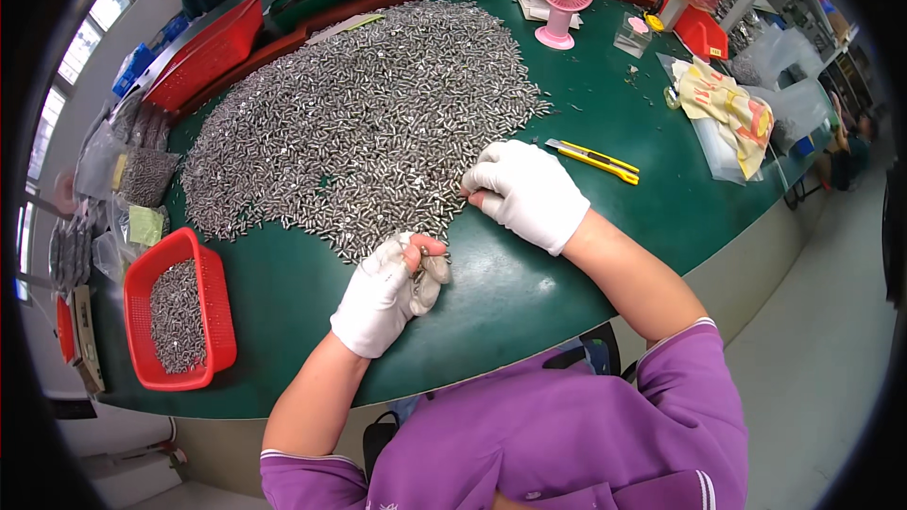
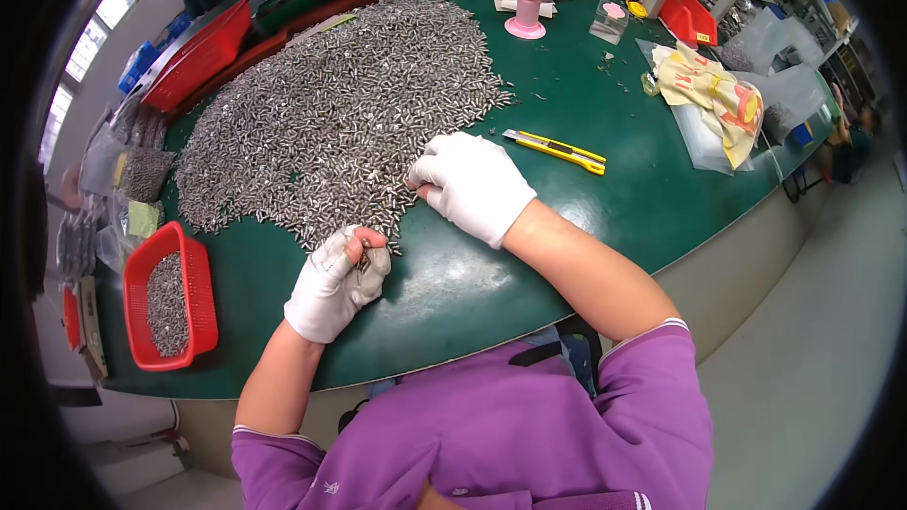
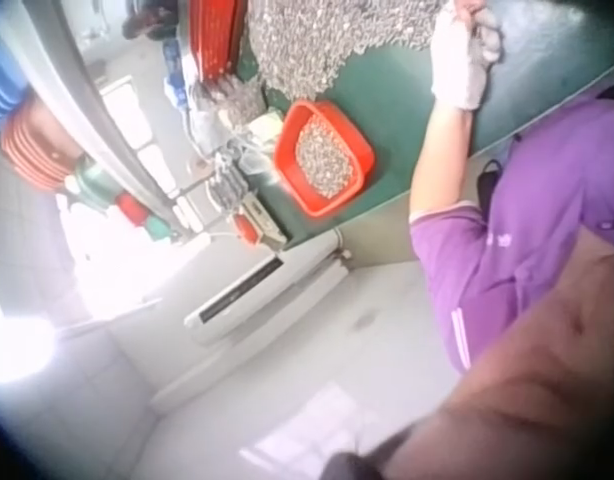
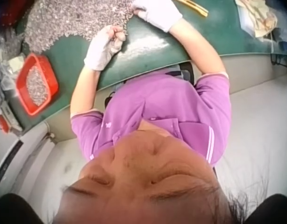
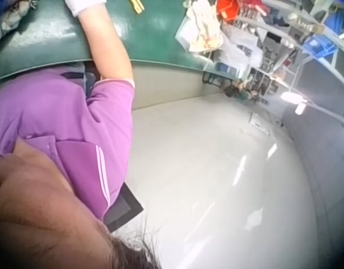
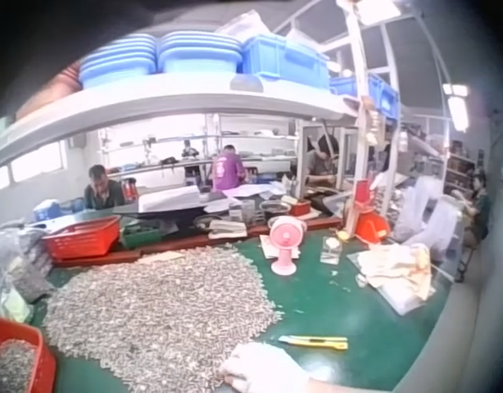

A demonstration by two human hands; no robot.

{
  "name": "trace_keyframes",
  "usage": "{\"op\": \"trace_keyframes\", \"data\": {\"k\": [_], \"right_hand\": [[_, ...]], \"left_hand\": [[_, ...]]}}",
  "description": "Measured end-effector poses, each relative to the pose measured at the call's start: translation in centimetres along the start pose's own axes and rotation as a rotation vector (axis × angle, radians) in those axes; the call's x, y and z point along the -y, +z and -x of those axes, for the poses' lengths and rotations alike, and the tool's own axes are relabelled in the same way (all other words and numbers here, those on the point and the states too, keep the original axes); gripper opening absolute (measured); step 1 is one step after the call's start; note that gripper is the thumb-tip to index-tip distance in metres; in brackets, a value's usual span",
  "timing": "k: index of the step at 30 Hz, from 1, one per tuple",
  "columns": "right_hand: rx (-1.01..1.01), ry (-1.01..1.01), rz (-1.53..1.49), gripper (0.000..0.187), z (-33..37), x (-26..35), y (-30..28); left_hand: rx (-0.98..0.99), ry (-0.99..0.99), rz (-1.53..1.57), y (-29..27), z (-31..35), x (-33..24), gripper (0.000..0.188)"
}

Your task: Manually sorting small metal components from a large pile into a red plastic bin.

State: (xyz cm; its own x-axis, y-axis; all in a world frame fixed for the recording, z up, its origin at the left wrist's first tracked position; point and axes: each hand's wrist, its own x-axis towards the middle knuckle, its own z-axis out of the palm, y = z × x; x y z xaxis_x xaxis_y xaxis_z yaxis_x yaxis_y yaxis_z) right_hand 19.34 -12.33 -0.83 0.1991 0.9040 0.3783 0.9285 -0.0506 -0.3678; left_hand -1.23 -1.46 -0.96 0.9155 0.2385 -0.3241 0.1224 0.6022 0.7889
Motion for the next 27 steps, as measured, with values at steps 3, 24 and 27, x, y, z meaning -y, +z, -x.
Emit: {"op": "trace_keyframes", "data": {"k": [3,24,27], "right_hand": [[0.044,-0.036,-0.002,0.008,0.1,0.0,0.2],[0.126,0.004,-0.553,0.018,-0.2,2.4,-0.4],[0.025,-0.043,-0.196,0.014,-0.1,1.3,0.0]], "left_hand": [[0.013,0.003,0.014,0.2,-0.1,-0.2,0.031],[-0.043,0.013,0.032,0.0,-0.4,0.4,0.009],[-0.053,0.038,0.034,0.1,-0.4,0.4,0.013]]}}
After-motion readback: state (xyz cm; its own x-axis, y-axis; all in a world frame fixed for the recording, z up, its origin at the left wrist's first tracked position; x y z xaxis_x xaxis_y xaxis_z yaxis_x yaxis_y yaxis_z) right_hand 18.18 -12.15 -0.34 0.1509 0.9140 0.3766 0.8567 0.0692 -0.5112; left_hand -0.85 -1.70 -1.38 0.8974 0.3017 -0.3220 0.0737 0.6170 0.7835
